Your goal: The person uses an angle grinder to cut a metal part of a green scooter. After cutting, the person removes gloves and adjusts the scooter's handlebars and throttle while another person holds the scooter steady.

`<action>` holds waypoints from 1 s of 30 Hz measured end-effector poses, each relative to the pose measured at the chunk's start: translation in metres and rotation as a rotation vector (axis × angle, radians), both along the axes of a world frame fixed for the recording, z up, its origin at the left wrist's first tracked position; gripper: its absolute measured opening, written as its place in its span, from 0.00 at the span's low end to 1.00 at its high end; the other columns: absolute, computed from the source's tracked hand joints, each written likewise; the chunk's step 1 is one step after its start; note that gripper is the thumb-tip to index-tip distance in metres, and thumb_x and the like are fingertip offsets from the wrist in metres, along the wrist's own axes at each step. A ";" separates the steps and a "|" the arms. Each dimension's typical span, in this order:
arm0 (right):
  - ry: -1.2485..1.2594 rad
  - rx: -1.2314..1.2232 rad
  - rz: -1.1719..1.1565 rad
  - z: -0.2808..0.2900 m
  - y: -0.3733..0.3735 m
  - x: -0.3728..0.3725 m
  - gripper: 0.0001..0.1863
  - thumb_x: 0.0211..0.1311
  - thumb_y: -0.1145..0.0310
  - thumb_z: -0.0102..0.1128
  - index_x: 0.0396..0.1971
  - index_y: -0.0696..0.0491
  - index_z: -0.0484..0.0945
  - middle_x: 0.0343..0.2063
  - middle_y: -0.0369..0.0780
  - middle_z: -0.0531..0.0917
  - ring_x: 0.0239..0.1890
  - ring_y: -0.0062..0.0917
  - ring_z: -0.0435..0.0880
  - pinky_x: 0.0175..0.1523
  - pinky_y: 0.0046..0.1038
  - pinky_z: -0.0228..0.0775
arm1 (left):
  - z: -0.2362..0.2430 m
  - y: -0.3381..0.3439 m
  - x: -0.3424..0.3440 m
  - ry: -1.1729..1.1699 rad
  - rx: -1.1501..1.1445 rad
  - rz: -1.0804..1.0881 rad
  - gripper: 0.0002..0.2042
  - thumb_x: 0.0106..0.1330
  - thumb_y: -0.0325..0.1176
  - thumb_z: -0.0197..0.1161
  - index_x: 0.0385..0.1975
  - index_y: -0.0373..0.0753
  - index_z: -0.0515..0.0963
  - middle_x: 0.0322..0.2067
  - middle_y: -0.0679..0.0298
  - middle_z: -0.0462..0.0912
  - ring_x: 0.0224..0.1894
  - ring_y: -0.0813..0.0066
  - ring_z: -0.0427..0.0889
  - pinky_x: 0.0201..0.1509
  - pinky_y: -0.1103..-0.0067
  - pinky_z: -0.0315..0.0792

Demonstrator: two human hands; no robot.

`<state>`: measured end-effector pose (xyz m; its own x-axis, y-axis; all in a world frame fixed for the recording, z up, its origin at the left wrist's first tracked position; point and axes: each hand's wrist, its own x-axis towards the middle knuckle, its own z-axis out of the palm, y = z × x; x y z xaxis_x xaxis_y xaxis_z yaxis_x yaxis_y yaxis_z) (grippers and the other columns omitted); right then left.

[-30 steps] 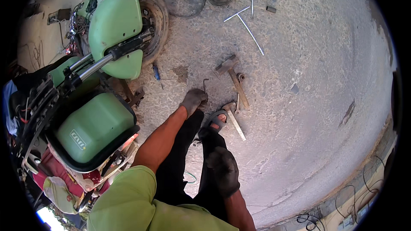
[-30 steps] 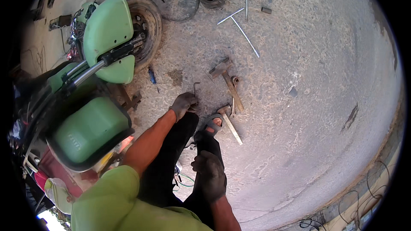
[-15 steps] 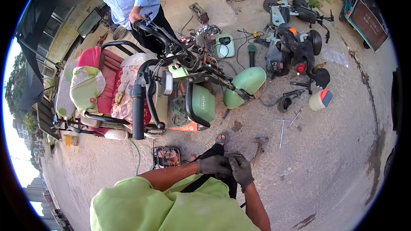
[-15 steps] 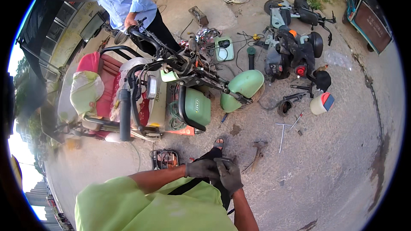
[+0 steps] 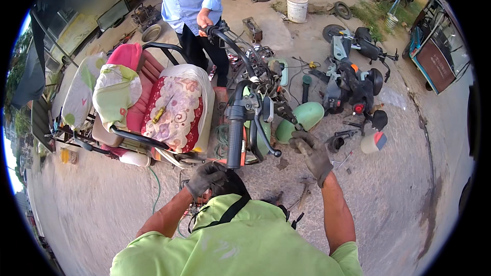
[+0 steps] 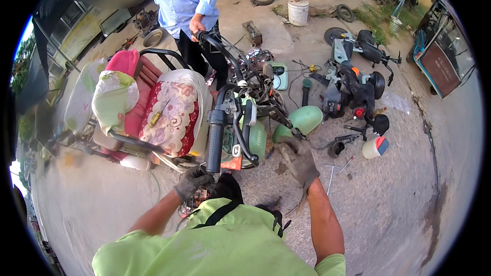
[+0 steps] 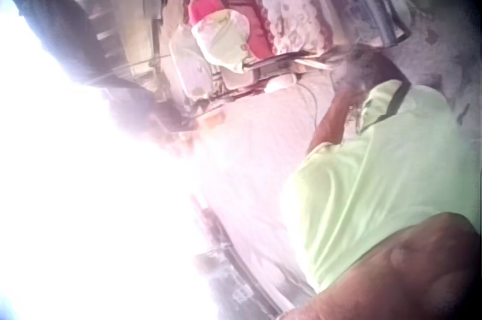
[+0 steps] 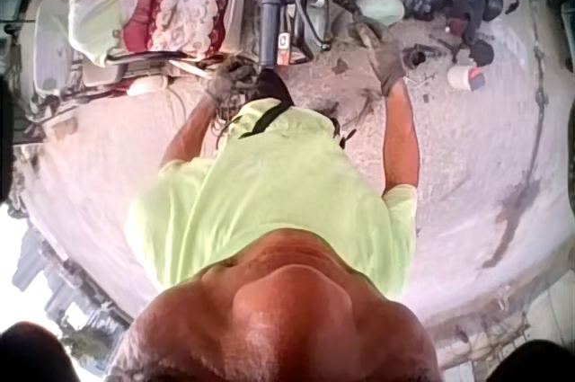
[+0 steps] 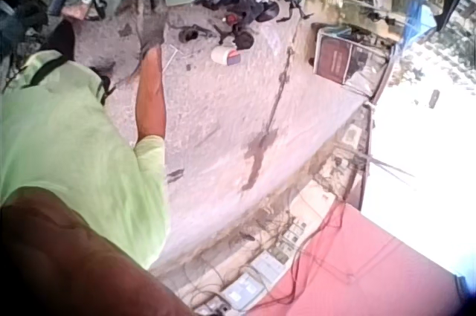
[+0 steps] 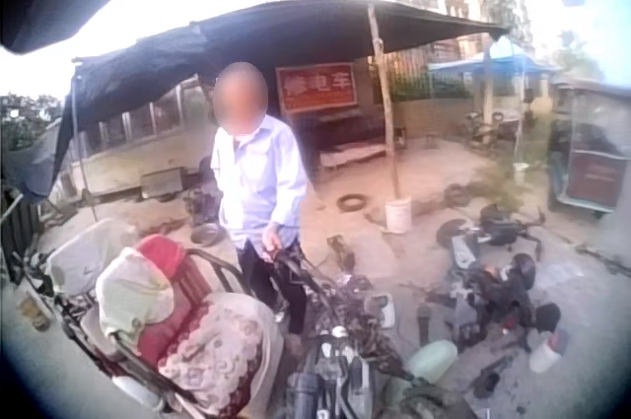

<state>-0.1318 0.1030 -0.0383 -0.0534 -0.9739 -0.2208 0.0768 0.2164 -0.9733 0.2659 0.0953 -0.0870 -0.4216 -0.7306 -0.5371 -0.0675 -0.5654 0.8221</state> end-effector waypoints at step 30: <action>1.255 0.450 0.538 0.141 -0.265 0.125 0.33 0.59 0.45 0.66 0.56 0.54 0.79 0.42 0.50 0.87 0.48 0.48 0.84 0.57 0.42 0.74 | 0.032 -0.320 0.015 0.144 -0.259 -0.239 0.08 0.73 0.27 0.61 0.47 0.33 0.80 0.39 0.62 0.86 0.39 0.79 0.83 0.46 0.79 0.78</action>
<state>-0.0069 -0.1618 0.1030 -0.0944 -0.7993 -0.5934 -0.9532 0.2446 -0.1778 0.2808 -0.2246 -0.0550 -0.6542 -0.7065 -0.2700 -0.0452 -0.3198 0.9464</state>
